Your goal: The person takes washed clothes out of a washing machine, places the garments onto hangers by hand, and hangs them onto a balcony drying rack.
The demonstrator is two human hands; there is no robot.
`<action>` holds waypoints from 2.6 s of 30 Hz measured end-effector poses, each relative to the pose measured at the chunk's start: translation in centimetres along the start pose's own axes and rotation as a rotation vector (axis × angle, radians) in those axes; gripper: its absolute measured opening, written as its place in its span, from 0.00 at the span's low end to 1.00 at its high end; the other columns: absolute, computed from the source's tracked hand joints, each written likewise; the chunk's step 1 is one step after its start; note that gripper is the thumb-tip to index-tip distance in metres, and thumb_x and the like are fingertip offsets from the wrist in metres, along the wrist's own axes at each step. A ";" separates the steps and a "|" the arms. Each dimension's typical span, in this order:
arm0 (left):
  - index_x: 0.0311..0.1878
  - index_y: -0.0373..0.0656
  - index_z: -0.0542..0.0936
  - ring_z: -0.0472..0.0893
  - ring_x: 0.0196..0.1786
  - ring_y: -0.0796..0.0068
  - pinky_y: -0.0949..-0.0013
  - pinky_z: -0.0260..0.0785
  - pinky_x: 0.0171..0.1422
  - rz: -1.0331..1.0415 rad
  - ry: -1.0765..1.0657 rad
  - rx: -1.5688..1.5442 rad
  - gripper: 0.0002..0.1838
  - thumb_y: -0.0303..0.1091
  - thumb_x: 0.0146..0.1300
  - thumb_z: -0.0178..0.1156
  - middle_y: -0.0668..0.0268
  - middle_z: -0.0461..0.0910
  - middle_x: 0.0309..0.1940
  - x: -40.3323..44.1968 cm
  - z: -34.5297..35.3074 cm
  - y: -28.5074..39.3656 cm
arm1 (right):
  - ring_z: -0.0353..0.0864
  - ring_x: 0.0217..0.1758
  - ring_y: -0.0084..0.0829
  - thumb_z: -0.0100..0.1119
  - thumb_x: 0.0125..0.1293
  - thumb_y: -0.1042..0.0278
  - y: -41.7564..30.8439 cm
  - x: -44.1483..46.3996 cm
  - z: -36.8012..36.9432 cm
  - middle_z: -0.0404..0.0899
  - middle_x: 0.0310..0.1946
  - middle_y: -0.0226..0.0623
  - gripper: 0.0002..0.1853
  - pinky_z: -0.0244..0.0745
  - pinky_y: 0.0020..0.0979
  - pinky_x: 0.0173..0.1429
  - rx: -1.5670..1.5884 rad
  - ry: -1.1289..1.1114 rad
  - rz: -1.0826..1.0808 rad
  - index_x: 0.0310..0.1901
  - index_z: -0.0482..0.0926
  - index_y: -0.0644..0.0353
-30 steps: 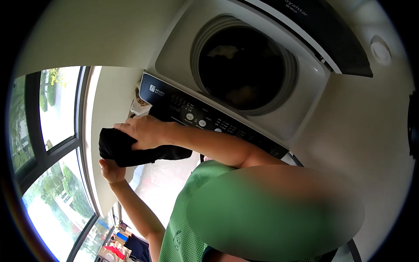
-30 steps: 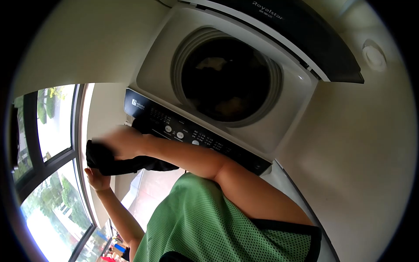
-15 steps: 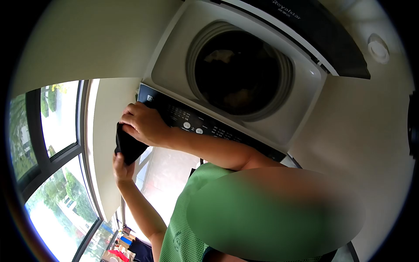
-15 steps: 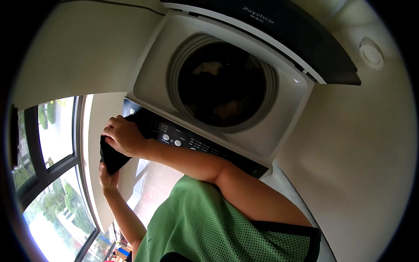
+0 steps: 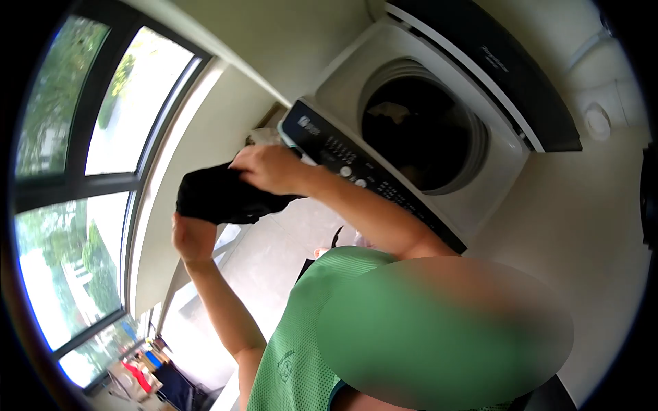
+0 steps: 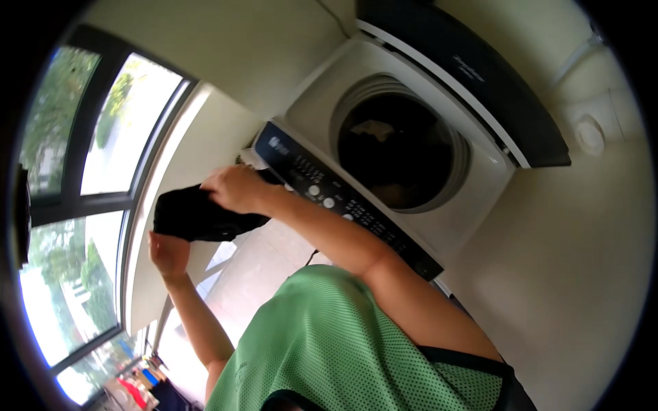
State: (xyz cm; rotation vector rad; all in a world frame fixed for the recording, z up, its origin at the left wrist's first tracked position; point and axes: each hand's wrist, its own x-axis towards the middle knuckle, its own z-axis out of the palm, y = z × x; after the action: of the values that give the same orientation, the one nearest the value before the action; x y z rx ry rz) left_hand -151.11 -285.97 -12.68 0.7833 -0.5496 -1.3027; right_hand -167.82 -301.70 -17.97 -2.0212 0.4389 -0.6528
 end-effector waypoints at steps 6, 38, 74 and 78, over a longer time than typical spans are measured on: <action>0.52 0.30 0.69 0.75 0.52 0.61 0.59 0.68 0.55 0.076 0.252 0.164 0.19 0.37 0.69 0.39 0.53 0.74 0.50 -6.3 -1.9 4.5 | 0.77 0.39 0.37 0.53 0.58 0.72 -5.6 3.3 1.8 0.79 0.35 0.39 0.10 0.70 0.29 0.46 0.068 0.069 -0.146 0.42 0.77 0.61; 0.49 0.35 0.73 0.77 0.45 0.74 0.71 0.70 0.50 0.559 1.501 0.911 0.19 0.35 0.56 0.61 0.60 0.78 0.40 -48.5 -19.9 23.3 | 0.67 0.27 0.16 0.57 0.61 0.63 -42.1 10.0 56.0 0.73 0.23 0.27 0.09 0.65 0.20 0.33 0.338 -0.848 -0.609 0.35 0.77 0.61; 0.38 0.45 0.81 0.77 0.42 0.65 0.68 0.68 0.44 -0.101 2.485 1.111 0.12 0.38 0.52 0.56 0.61 0.77 0.40 -97.1 -44.4 36.4 | 0.77 0.30 0.40 0.57 0.58 0.57 -63.9 13.2 108.0 0.79 0.27 0.42 0.14 0.71 0.33 0.36 0.242 -0.726 -1.243 0.31 0.77 0.62; 0.33 0.38 0.75 0.75 0.36 0.75 0.73 0.66 0.43 0.904 2.350 0.697 0.09 0.34 0.55 0.56 0.67 0.76 0.30 -100.6 -46.0 40.6 | 0.76 0.27 0.28 0.63 0.54 0.55 -70.5 14.9 111.5 0.78 0.24 0.35 0.16 0.70 0.27 0.35 0.069 -1.173 -0.969 0.34 0.79 0.61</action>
State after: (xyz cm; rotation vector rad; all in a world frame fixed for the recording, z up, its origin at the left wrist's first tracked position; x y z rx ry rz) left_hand -111.11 -175.47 -3.58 1.6779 0.6500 1.0793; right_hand -85.18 -199.34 0.07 -2.0842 -1.2712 0.0890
